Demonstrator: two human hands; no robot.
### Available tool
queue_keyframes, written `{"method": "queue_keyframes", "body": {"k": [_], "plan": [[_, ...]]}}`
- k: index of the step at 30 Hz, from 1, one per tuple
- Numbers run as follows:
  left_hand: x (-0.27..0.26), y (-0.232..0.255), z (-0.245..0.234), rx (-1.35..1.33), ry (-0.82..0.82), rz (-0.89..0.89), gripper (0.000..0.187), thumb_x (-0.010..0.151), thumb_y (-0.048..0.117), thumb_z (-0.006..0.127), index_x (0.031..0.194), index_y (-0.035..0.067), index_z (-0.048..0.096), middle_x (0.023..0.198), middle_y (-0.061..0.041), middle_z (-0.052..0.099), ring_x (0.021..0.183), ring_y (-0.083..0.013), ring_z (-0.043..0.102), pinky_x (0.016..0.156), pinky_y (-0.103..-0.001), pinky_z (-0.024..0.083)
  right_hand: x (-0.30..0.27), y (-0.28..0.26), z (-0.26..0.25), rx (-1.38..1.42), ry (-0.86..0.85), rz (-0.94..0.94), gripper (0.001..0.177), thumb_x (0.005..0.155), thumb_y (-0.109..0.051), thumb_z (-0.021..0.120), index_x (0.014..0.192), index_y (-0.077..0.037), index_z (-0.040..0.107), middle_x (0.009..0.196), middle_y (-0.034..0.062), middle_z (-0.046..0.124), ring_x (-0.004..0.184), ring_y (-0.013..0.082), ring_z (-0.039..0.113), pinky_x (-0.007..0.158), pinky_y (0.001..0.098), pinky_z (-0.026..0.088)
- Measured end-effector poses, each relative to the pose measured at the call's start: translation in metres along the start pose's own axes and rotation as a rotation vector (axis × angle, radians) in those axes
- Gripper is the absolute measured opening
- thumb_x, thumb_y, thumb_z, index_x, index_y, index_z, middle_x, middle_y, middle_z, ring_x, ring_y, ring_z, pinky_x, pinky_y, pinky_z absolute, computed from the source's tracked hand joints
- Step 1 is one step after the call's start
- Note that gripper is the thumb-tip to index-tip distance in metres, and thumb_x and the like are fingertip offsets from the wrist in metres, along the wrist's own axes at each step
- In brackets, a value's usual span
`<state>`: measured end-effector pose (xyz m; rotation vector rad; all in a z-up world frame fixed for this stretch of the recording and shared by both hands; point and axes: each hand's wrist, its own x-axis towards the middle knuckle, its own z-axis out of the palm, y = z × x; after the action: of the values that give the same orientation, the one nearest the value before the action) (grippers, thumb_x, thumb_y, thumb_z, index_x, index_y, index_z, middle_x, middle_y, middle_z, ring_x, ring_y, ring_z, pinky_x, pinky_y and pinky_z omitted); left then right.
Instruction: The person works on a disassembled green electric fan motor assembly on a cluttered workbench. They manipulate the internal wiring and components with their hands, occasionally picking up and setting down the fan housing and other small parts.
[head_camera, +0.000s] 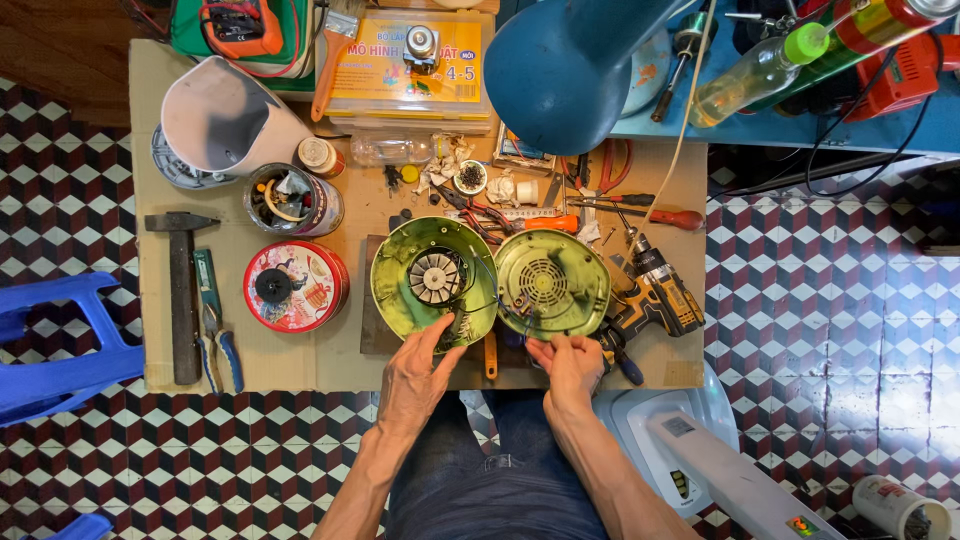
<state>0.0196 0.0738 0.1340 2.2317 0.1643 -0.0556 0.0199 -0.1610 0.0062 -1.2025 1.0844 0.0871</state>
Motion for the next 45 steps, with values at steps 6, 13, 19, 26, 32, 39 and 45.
{"method": "queue_keyframes", "body": {"k": [6, 13, 19, 26, 32, 39, 45], "plan": [[0.001, -0.003, -0.002, 0.024, -0.012, -0.012, 0.047, 0.085, 0.02, 0.08, 0.127, 0.005, 0.065, 0.108, -0.019, 0.074, 0.094, -0.0338, 0.073, 0.078, -0.04, 0.059, -0.026, 0.007, 0.002, 0.043, -0.085, 0.16, 0.016, 0.092, 0.004, 0.059, 0.105, 0.007, 0.051, 0.102, 0.0226, 0.069, 0.085, 0.0286, 0.076, 0.078, 0.0352, 0.065], [-0.004, -0.008, 0.006, -0.004, 0.043, -0.048, 0.046, 0.085, 0.019, 0.081, 0.126, 0.007, 0.067, 0.105, -0.018, 0.073, 0.092, -0.035, 0.072, 0.077, -0.042, 0.058, -0.115, -0.067, 0.019, -0.767, -0.335, -0.456, 0.015, 0.096, -0.012, 0.069, 0.105, -0.001, 0.067, 0.097, 0.0138, 0.075, 0.089, 0.0221, 0.071, 0.08, 0.0337, 0.057], [-0.01, -0.011, 0.013, -0.093, 0.045, -0.162, 0.056, 0.081, 0.002, 0.071, 0.136, 0.009, 0.063, 0.112, -0.019, 0.072, 0.101, -0.0384, 0.069, 0.085, -0.045, 0.056, -0.123, -0.083, 0.106, -1.261, -0.661, -1.097, 0.039, 0.084, -0.026, 0.076, 0.116, -0.004, 0.068, 0.107, 0.015, 0.07, 0.102, 0.0346, 0.062, 0.089, 0.0475, 0.047], [-0.017, -0.006, 0.01, -0.295, 0.072, -0.161, 0.076, 0.082, 0.002, 0.071, 0.151, 0.002, 0.039, 0.113, -0.024, 0.068, 0.104, -0.0419, 0.066, 0.09, -0.048, 0.053, -0.112, -0.082, 0.105, -1.256, -0.68, -1.34, 0.034, 0.089, -0.027, 0.077, 0.114, -0.005, 0.071, 0.119, 0.0177, 0.067, 0.108, 0.0343, 0.062, 0.09, 0.0441, 0.048], [-0.048, -0.013, 0.005, -0.467, 0.377, -0.28, 0.049, 0.1, 0.009, 0.06, 0.148, 0.007, 0.048, 0.131, -0.017, 0.067, 0.118, -0.0275, 0.07, 0.083, -0.036, 0.063, -0.135, -0.08, 0.105, -1.411, -0.553, -1.38, 0.031, 0.086, -0.026, 0.08, 0.106, -0.004, 0.073, 0.094, 0.014, 0.063, 0.088, 0.0315, 0.06, 0.077, 0.0444, 0.046], [-0.038, -0.051, 0.026, -1.36, 0.268, -0.815, 0.064, 0.09, 0.037, 0.067, 0.145, 0.015, 0.044, 0.133, -0.007, 0.059, 0.12, -0.0213, 0.06, 0.093, -0.038, 0.055, -0.148, -0.064, 0.124, -1.531, -0.337, -1.41, 0.029, 0.087, -0.03, 0.082, 0.088, -0.005, 0.067, 0.081, 0.0151, 0.059, 0.079, 0.0343, 0.06, 0.069, 0.0454, 0.047], [-0.017, -0.059, 0.034, -1.801, 0.107, -0.841, 0.057, 0.086, 0.041, 0.068, 0.136, 0.018, 0.054, 0.127, -0.003, 0.06, 0.122, -0.0193, 0.054, 0.098, -0.04, 0.047, -0.14, -0.047, 0.14, -1.605, -0.309, -1.312, 0.032, 0.088, -0.031, 0.078, 0.098, -0.003, 0.066, 0.079, 0.0185, 0.067, 0.073, 0.0391, 0.065, 0.063, 0.0496, 0.049]]}}
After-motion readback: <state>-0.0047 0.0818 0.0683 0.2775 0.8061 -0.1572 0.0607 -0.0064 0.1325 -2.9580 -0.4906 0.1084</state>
